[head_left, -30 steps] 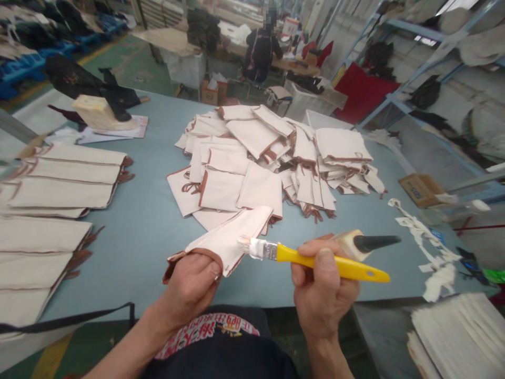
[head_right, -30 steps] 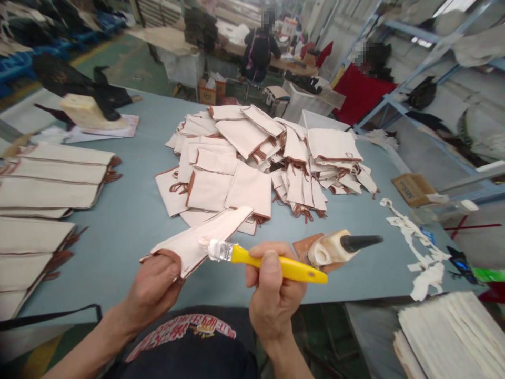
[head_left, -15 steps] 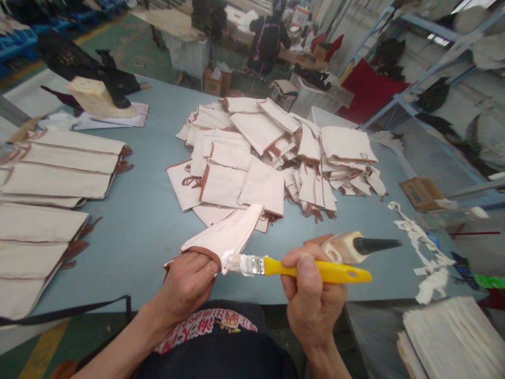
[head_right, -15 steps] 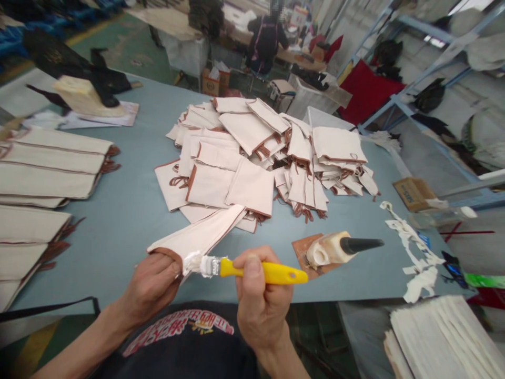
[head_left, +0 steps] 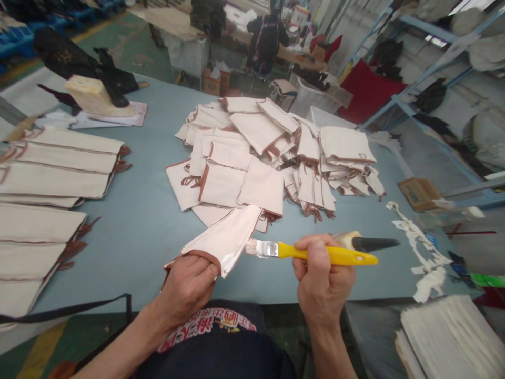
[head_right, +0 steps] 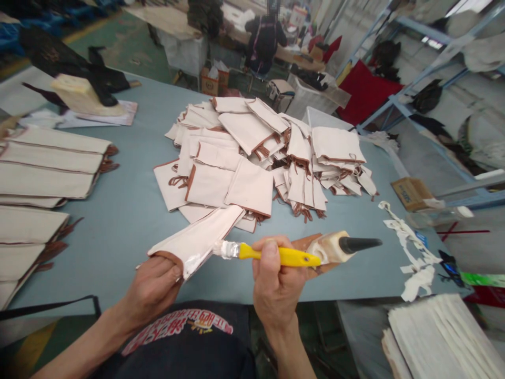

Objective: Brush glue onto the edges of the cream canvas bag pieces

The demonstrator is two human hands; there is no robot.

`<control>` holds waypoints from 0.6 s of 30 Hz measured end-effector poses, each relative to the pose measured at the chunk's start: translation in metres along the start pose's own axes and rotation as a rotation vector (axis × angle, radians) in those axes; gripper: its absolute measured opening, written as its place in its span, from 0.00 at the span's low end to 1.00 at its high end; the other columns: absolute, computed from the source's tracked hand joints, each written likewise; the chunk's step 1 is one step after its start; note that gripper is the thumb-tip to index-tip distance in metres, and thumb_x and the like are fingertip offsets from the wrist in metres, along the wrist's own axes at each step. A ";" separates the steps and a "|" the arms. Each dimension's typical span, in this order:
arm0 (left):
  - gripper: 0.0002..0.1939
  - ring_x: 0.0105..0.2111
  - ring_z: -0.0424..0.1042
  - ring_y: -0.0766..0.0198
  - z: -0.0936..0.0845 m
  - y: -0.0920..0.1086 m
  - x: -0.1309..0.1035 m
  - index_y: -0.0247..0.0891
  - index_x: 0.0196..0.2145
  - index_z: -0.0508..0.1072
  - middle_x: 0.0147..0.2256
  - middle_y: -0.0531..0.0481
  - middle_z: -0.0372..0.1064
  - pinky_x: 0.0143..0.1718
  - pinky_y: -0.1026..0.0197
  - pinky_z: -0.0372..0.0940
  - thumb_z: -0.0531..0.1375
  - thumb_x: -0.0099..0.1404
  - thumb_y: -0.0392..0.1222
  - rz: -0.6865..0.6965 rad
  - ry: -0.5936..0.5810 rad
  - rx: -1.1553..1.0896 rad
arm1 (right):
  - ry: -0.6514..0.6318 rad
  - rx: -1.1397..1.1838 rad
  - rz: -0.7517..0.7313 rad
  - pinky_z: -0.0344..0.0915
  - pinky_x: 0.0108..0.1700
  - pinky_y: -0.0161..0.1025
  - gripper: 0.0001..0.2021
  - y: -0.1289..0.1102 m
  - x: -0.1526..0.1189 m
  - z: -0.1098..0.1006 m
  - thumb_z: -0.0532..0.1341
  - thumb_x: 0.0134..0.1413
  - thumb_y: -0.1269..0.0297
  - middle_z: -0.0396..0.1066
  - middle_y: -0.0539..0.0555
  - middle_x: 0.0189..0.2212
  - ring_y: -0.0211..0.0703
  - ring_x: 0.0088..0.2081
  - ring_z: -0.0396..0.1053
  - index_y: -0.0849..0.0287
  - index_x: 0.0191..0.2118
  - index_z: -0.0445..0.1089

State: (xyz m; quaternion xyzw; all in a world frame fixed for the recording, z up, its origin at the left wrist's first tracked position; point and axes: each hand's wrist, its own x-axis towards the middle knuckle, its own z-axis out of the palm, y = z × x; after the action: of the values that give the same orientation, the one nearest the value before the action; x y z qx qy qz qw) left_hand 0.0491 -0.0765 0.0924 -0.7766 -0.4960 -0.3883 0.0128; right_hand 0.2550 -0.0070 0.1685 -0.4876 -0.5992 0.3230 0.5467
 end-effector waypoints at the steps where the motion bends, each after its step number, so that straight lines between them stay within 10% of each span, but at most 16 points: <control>1: 0.16 0.26 0.69 0.60 0.001 0.000 -0.001 0.40 0.29 0.70 0.24 0.50 0.71 0.28 0.57 0.57 0.53 0.66 0.22 0.007 0.003 0.003 | 0.006 0.003 0.000 0.49 0.14 0.29 0.17 -0.001 -0.003 -0.001 0.58 0.72 0.57 0.60 0.43 0.17 0.31 0.13 0.56 0.57 0.30 0.71; 7: 0.16 0.24 0.65 0.59 0.001 -0.002 -0.004 0.40 0.29 0.68 0.23 0.50 0.69 0.27 0.57 0.58 0.51 0.68 0.23 0.032 0.013 0.046 | -0.260 0.052 0.126 0.50 0.17 0.31 0.16 -0.009 -0.033 0.002 0.57 0.73 0.57 0.57 0.43 0.17 0.32 0.16 0.56 0.58 0.34 0.72; 12: 0.16 0.25 0.67 0.60 0.000 0.001 -0.004 0.41 0.29 0.68 0.23 0.50 0.70 0.28 0.57 0.58 0.51 0.69 0.23 0.036 0.008 0.032 | -0.106 0.025 0.088 0.49 0.17 0.31 0.17 -0.003 -0.021 0.002 0.57 0.73 0.57 0.60 0.43 0.18 0.32 0.16 0.56 0.57 0.32 0.71; 18: 0.17 0.24 0.66 0.60 0.001 0.002 -0.009 0.40 0.29 0.68 0.22 0.50 0.69 0.28 0.58 0.58 0.50 0.68 0.23 0.033 -0.005 0.022 | -0.292 0.054 0.200 0.47 0.17 0.32 0.18 -0.003 -0.031 0.004 0.56 0.73 0.55 0.59 0.43 0.18 0.32 0.17 0.54 0.58 0.32 0.72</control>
State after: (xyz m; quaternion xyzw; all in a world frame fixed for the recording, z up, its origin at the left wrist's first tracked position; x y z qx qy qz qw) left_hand 0.0497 -0.0845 0.0866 -0.7853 -0.4875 -0.3807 0.0263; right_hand 0.2480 -0.0369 0.1599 -0.4777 -0.6120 0.4590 0.4319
